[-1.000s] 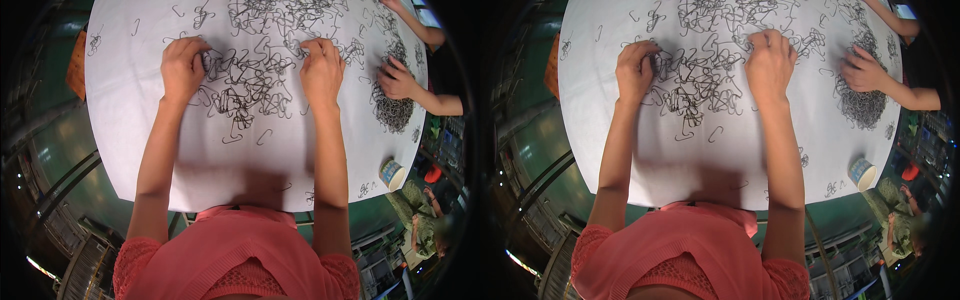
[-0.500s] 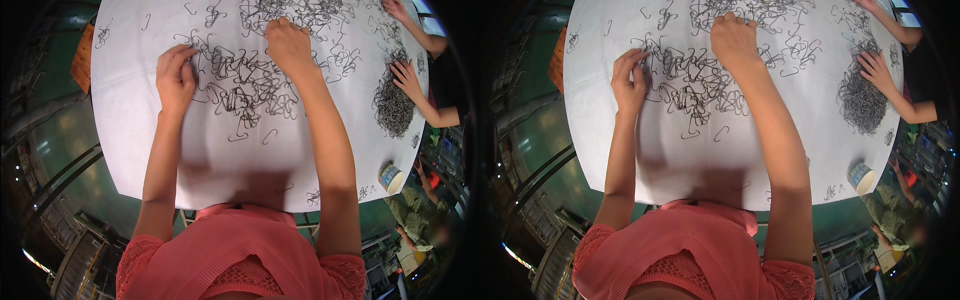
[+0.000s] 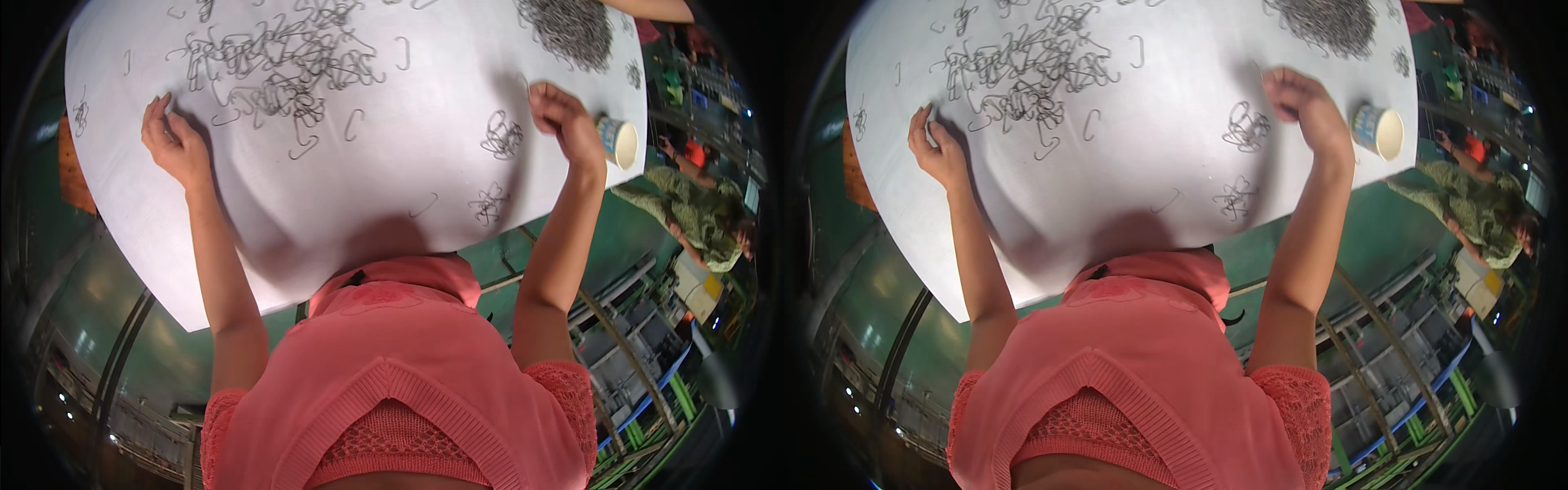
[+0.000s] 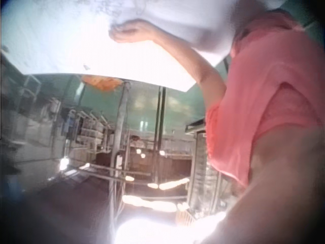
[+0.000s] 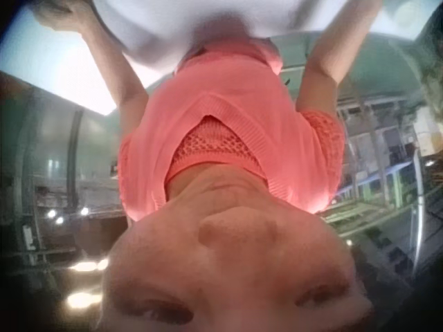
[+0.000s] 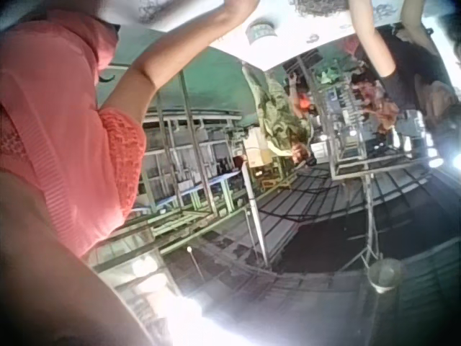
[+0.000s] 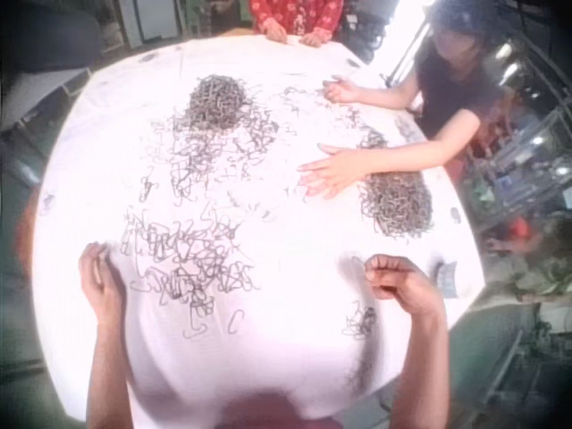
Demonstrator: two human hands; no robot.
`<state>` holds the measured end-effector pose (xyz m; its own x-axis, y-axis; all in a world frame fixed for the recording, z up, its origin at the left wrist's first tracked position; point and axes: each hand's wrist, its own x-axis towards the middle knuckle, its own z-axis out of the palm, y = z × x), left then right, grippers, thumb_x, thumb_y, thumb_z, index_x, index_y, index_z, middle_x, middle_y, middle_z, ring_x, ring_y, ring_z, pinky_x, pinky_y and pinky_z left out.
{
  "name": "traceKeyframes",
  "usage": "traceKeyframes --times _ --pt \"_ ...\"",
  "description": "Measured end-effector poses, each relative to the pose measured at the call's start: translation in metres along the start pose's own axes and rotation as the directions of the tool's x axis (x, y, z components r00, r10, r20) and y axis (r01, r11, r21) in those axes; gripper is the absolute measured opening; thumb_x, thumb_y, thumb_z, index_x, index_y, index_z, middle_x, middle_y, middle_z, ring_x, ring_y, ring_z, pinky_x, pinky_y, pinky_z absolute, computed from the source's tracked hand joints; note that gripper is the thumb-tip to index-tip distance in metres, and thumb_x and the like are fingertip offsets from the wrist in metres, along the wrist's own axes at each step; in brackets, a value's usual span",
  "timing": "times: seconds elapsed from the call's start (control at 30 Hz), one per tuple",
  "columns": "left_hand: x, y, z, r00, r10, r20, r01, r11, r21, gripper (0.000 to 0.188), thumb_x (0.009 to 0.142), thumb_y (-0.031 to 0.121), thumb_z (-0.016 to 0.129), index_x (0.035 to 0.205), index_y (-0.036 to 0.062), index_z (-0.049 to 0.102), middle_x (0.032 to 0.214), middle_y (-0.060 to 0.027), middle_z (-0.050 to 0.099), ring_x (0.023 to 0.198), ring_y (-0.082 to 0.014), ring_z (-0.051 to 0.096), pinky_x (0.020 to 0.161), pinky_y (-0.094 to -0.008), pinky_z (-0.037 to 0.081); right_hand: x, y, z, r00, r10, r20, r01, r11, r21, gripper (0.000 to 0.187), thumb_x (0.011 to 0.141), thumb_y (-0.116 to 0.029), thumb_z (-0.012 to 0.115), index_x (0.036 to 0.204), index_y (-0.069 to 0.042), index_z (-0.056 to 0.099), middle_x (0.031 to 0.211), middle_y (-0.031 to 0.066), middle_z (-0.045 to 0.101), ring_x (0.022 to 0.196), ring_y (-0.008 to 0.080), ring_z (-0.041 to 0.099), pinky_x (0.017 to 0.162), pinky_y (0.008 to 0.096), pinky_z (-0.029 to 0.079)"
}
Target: The person walks to a table and begins sorting a large pile of metal paperclips by hand. They separate the clips into smaller piles and then gather them into a container.
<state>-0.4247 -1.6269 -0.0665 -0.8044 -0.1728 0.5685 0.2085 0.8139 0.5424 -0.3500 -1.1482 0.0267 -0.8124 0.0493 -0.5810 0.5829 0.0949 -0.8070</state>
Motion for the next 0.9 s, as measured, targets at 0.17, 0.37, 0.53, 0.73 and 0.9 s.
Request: traceKeyframes --times 0.17,0.37,0.53,0.73,0.9 --pt "-0.003 0.002 0.001 0.998 0.002 0.061 -0.006 0.998 0.061 0.025 0.085 0.002 0.050 0.106 0.0062 0.063 0.117 -0.0097 0.055 0.112 -0.0248 0.048 0.090 -0.0330 0.043 -0.054 0.081 -0.022 0.891 0.015 -0.454 -0.128 0.967 -0.220 0.012 0.085 -0.014 0.057 0.088 -0.003 0.060 0.067 -0.0008 0.052 0.056 0.0072 0.044 0.053 0.0221 0.036" --pt "-0.004 -0.007 0.001 0.994 0.050 0.101 -0.062 0.991 0.119 0.026 0.084 0.001 0.050 0.105 0.0067 0.063 0.117 -0.0099 0.055 0.111 -0.0260 0.048 0.090 -0.0347 0.043 -0.056 0.102 0.010 0.683 -0.497 -0.534 0.055 0.765 -0.642 0.022 0.084 -0.020 0.062 0.098 -0.003 0.060 0.095 0.0116 0.062 0.087 0.0269 0.059 0.077 0.0368 0.047" --pt "-0.003 -0.007 0.002 0.989 0.116 0.090 -0.125 0.987 0.105 0.028 0.080 -0.002 0.051 0.103 0.0061 0.063 0.112 -0.0122 0.058 0.109 -0.0281 0.049 0.093 -0.0366 0.042 -0.034 0.077 0.066 0.581 -0.781 -0.228 0.301 0.467 -0.832 0.037 0.085 -0.023 0.061 0.116 -0.004 0.056 0.121 0.0155 0.054 0.120 0.0340 0.046 0.102 0.0456 0.034" --pt "-0.002 0.001 0.001 0.995 0.069 0.068 -0.072 0.997 0.038 0.026 0.079 -0.003 0.050 0.100 0.0062 0.062 0.112 -0.0116 0.058 0.110 -0.0290 0.049 0.094 -0.0370 0.041 -0.029 0.084 0.087 0.708 -0.703 -0.059 0.403 0.472 -0.784 0.039 0.086 -0.021 0.060 0.121 -0.005 0.055 0.130 0.0139 0.051 0.126 0.0319 0.043 0.105 0.0504 0.028" --pt "-0.004 0.046 0.006 0.942 0.250 0.225 -0.236 0.968 -0.087 0.036 0.076 -0.007 0.050 0.105 0.0075 0.063 0.111 -0.0134 0.059 0.110 -0.0313 0.052 0.097 -0.0409 0.039 -0.007 0.045 0.122 0.647 -0.761 0.052 0.571 0.439 -0.694 0.036 0.083 -0.015 0.062 0.118 -0.005 0.057 0.127 0.0116 0.052 0.121 0.0314 0.047 0.103 0.0509 0.032"
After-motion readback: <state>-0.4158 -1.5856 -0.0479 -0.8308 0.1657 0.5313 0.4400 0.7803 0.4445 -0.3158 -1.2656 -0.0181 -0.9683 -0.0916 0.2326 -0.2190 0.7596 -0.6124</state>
